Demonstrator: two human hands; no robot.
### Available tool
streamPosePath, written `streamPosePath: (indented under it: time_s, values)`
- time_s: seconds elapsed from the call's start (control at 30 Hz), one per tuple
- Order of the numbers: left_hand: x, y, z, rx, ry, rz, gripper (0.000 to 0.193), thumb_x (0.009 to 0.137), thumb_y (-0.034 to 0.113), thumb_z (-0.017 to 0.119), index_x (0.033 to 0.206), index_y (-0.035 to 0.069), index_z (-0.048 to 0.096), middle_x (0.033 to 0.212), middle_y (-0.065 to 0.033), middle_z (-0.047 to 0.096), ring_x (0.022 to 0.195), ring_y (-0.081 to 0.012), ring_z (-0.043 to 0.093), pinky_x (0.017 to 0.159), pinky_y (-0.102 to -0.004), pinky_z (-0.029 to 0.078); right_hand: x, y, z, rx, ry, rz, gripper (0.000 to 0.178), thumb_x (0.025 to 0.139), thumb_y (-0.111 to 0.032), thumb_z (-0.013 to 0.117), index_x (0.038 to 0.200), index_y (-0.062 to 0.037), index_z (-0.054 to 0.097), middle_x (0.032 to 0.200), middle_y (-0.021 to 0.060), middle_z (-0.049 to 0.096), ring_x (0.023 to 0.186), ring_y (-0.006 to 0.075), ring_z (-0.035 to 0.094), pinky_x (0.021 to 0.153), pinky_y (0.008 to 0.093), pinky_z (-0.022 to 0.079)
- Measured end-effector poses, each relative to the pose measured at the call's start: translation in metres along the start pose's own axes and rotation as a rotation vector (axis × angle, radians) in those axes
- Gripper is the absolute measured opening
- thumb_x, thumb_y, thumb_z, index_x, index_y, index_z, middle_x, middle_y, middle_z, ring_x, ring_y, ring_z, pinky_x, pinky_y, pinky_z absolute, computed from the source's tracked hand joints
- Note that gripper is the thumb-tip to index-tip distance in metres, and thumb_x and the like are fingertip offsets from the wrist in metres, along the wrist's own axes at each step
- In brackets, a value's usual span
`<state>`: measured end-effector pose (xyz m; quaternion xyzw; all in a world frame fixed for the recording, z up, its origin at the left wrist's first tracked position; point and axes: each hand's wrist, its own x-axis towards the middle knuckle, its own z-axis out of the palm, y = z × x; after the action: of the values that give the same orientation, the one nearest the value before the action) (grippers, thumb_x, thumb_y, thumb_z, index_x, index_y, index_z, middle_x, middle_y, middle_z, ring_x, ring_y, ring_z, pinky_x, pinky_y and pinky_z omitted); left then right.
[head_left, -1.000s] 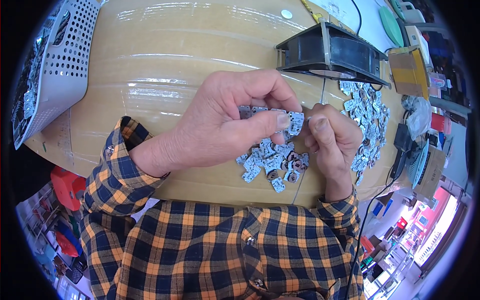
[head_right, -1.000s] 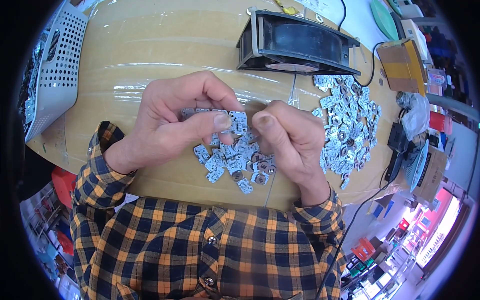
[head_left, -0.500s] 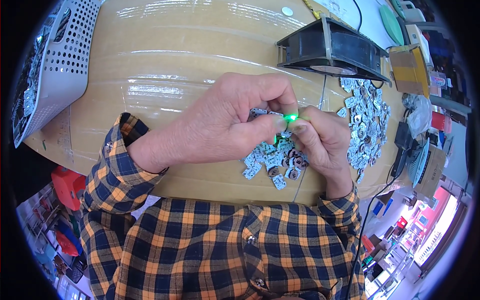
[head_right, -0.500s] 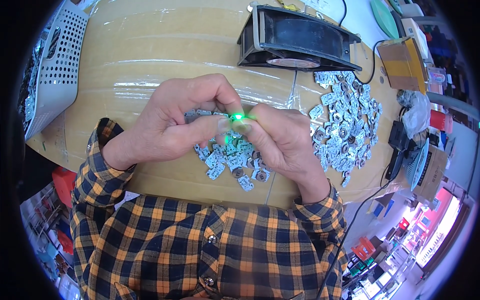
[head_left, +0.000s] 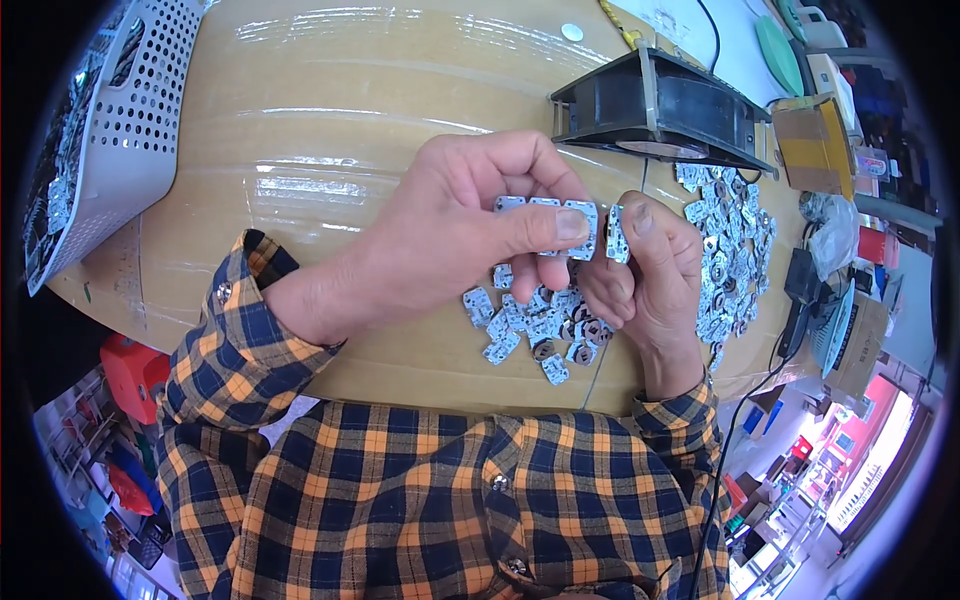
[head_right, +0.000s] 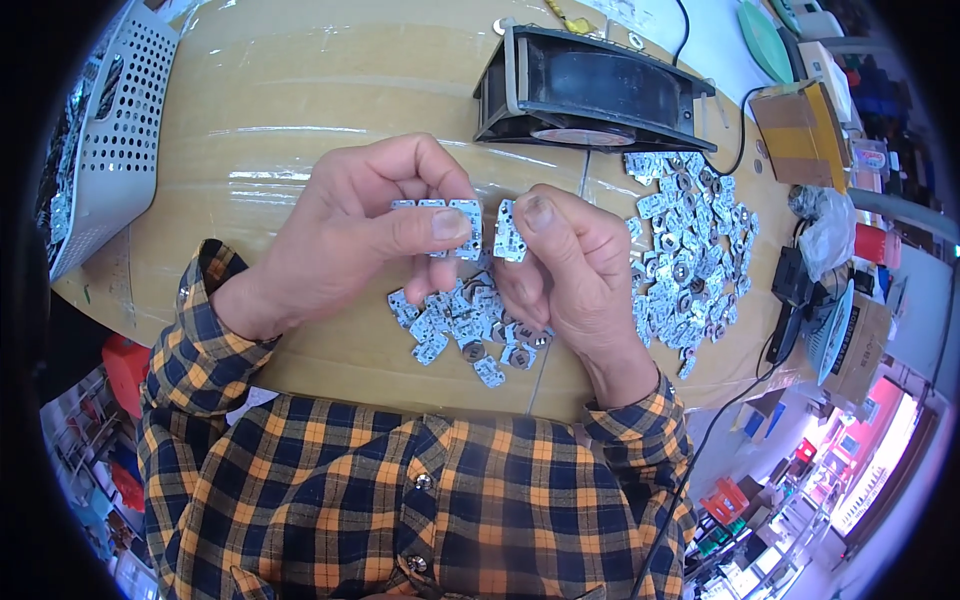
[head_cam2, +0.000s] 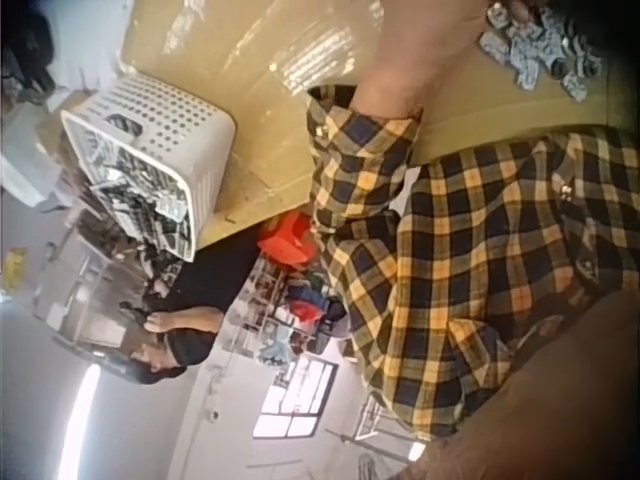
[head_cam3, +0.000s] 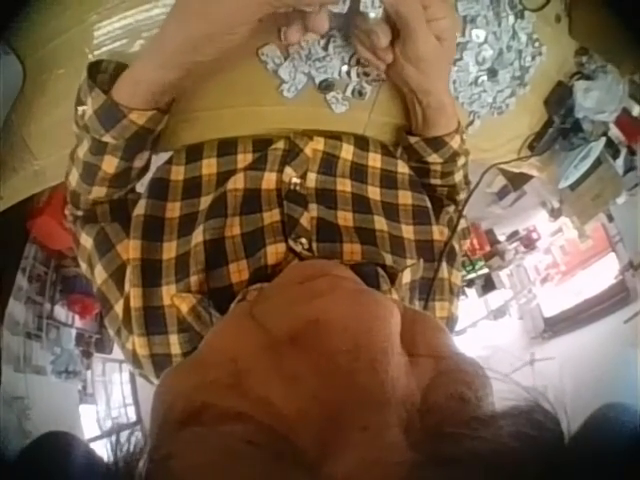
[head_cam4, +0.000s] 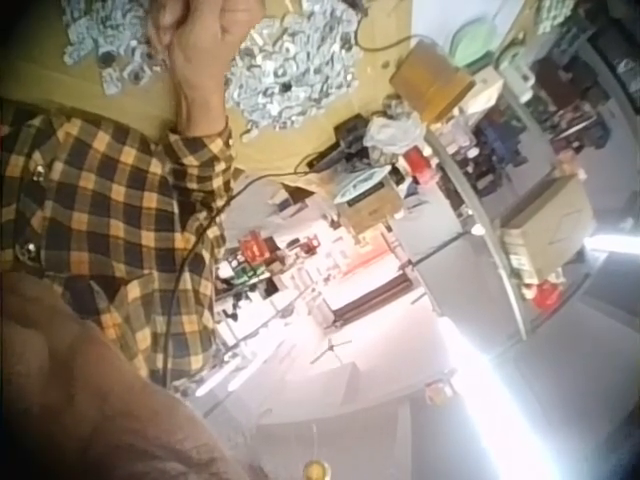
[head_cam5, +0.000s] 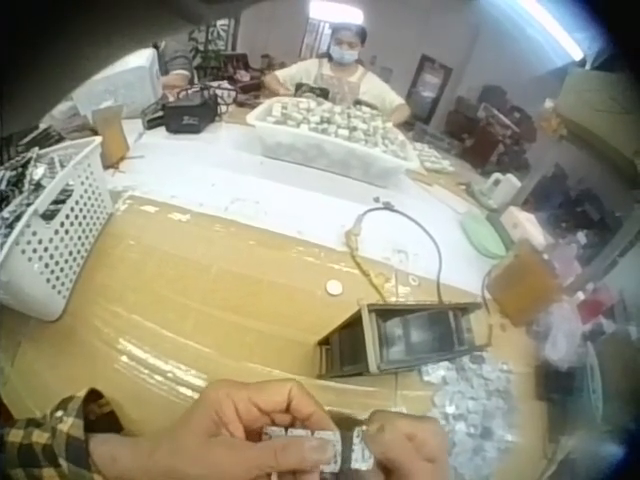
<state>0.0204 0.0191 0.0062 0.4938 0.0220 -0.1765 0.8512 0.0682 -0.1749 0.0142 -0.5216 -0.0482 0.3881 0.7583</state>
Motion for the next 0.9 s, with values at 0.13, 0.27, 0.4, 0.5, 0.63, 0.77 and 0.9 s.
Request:
streamPosePath:
  time_s: [0.13,0.27,0.4,0.5,0.63,0.77,0.9]
  values:
    - [-0.003,-0.008,0.004,0.252,0.067,0.243,0.013,0.091,0.004,0.060,0.101,-0.004,0.059,0.082,-0.0083,0.065,0.069,-0.0097,0.062,0.057,-0.0213,0.048,0.001,0.005,-0.003,-0.222,0.076,-0.146,0.038,0.103,-0.027,0.044,0.072,-0.0052,0.044,0.050,0.0000,0.040,0.035,0.0062,0.033,0.033,0.0211,0.028]
    - [-0.002,-0.011,0.004,0.727,0.150,0.634,0.015,0.084,-0.004,0.062,0.100,-0.004,0.062,0.086,-0.0107,0.066,0.072,-0.0152,0.065,0.062,-0.0243,0.050,0.000,0.007,-0.005,-0.416,0.097,-0.176,0.038,0.102,-0.027,0.046,0.071,-0.0050,0.044,0.050,0.0004,0.041,0.036,0.0066,0.034,0.034,0.0216,0.028]
    - [0.000,-0.016,0.005,0.878,0.214,0.780,0.020,0.079,-0.008,0.064,0.098,-0.003,0.062,0.086,-0.0141,0.065,0.073,-0.0211,0.066,0.063,-0.0263,0.051,-0.001,0.006,-0.005,-0.430,0.121,-0.149,0.038,0.102,-0.027,0.046,0.071,-0.0050,0.044,0.050,0.0001,0.041,0.037,0.0063,0.035,0.035,0.0217,0.029]
    - [0.001,-0.017,0.006,0.870,0.222,0.798,0.019,0.079,-0.008,0.064,0.098,-0.003,0.062,0.086,-0.0141,0.065,0.072,-0.0214,0.066,0.061,-0.0262,0.051,-0.001,0.006,-0.005,-0.399,0.109,-0.135,0.038,0.102,-0.027,0.047,0.071,-0.0050,0.043,0.050,0.0000,0.040,0.037,0.0065,0.035,0.035,0.0218,0.029]
    - [0.001,-0.017,0.006,0.877,0.234,0.800,0.020,0.079,-0.009,0.064,0.098,-0.003,0.062,0.085,-0.0136,0.065,0.072,-0.0208,0.066,0.060,-0.0257,0.051,0.001,0.007,-0.007,-0.374,0.088,-0.137,0.039,0.102,-0.028,0.047,0.071,-0.0047,0.044,0.050,0.0005,0.041,0.037,0.0066,0.036,0.034,0.0217,0.029]
    - [0.001,-0.014,0.003,0.860,0.234,0.784,0.021,0.078,-0.010,0.064,0.097,-0.003,0.062,0.084,-0.0132,0.064,0.072,-0.0202,0.065,0.061,-0.0256,0.050,0.000,0.006,-0.002,-0.411,0.128,-0.145,0.039,0.102,-0.027,0.047,0.071,-0.0044,0.044,0.050,0.0002,0.041,0.037,0.0064,0.036,0.035,0.0218,0.029]
    - [0.000,-0.013,0.005,0.901,0.164,0.799,0.020,0.078,-0.010,0.064,0.097,-0.002,0.062,0.083,-0.0108,0.063,0.073,-0.0181,0.064,0.061,-0.0257,0.050,-0.001,0.007,-0.003,-0.450,0.129,-0.170,0.038,0.101,-0.028,0.048,0.072,-0.0040,0.046,0.050,-0.0002,0.041,0.037,0.0064,0.036,0.034,0.0221,0.029]
